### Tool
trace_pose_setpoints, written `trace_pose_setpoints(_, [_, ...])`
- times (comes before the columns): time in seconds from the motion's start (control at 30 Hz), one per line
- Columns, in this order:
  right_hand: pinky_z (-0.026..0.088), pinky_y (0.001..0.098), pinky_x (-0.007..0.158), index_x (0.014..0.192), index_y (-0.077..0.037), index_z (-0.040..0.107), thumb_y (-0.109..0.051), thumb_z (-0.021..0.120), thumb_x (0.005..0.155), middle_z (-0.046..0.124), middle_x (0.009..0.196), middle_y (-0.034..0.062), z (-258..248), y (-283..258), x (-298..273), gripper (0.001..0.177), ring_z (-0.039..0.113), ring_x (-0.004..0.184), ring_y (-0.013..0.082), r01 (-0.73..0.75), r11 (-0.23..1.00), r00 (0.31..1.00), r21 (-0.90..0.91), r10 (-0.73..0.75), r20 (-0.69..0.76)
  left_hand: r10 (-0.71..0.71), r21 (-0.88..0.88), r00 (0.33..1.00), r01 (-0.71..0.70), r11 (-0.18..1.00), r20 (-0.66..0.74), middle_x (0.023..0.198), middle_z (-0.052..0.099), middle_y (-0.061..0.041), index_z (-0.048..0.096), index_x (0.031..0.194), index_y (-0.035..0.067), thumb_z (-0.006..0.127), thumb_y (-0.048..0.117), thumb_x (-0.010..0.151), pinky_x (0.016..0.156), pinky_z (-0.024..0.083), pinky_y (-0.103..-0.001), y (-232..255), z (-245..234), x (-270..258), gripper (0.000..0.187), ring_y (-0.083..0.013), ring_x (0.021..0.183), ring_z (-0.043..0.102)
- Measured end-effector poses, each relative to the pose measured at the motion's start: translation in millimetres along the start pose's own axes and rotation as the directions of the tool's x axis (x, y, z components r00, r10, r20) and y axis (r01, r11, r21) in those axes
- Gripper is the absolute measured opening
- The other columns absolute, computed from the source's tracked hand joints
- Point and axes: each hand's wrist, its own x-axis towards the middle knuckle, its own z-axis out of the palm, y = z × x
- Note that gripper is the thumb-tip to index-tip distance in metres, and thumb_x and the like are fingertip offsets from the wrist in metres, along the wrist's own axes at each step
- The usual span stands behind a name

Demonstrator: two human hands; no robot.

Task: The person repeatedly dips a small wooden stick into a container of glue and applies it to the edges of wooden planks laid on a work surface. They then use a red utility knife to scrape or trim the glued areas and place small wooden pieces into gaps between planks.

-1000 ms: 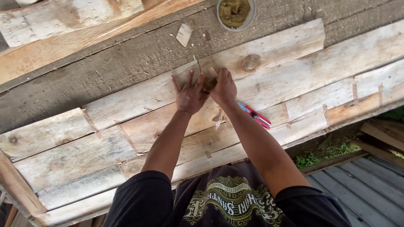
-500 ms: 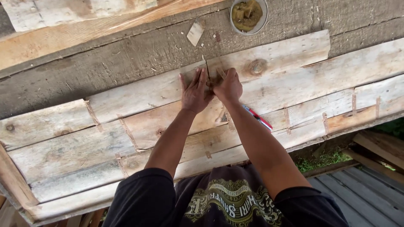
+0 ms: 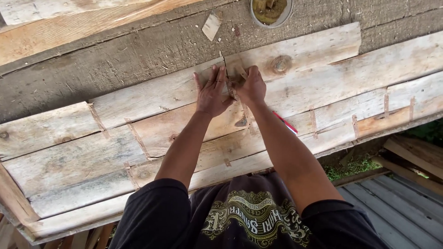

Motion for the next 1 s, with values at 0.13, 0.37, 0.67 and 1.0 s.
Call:
trace_pose_setpoints(0.13, [0.054,0.0607,0.094,0.113,-0.011,0.041,-0.025,0.095,0.067,0.057,0.115,0.0183,-1,14,-13,0.072,0.064,0.111,0.0506,0.149,0.989,0.986,-0.004,-0.149,0.074,0.0,0.04,0.997,-0.003,0.999,0.076,0.174,0.019,0.008,0.01,0.168,0.026,0.082,0.057,0.074,0.123,-0.019,-0.066,4,-13,-5,0.123,-0.016,0.161,0.003])
trace_pose_setpoints(0.37, [0.057,0.0624,0.084,0.112,-0.007,0.039,-0.011,0.091,0.071,0.05,0.11,0.0227,20,27,-18,0.067,0.062,0.101,0.0559,0.216,0.976,0.973,0.033,-0.212,-0.091,-0.013,0.104,0.988,-0.003,0.995,0.151,0.174,0.013,0.008,0.018,0.167,0.03,0.077,0.059,0.077,0.123,-0.016,-0.069,7,-21,-2,0.111,-0.0174,0.161,-0.001])
trace_pose_setpoints(0.67, [0.056,0.0601,0.081,0.122,-0.007,0.042,-0.02,0.083,0.085,0.052,0.109,0.0203,12,57,-53,0.056,0.065,0.1,0.0537,0.13,0.983,0.991,0.13,-0.124,-0.055,-0.103,0.3,0.957,0.018,0.954,0.272,0.175,0.003,0.006,0.011,0.167,0.03,0.068,0.066,0.083,0.12,-0.014,-0.075,36,-44,0,0.107,-0.0198,0.16,-0.008])
trace_pose_setpoints(1.0, [0.066,0.0371,0.067,0.129,-0.002,0.06,-0.018,0.069,0.096,0.066,0.097,0.0163,-17,128,-120,0.038,0.074,0.077,0.0257,-0.111,0.733,0.987,0.671,0.16,-0.011,-0.077,-0.39,0.994,0.042,0.92,-0.075,0.15,0.056,-0.012,0.056,0.148,0.015,0.07,0.054,0.096,0.114,0.046,-0.053,95,8,-47,0.066,-0.0334,0.138,0.053])
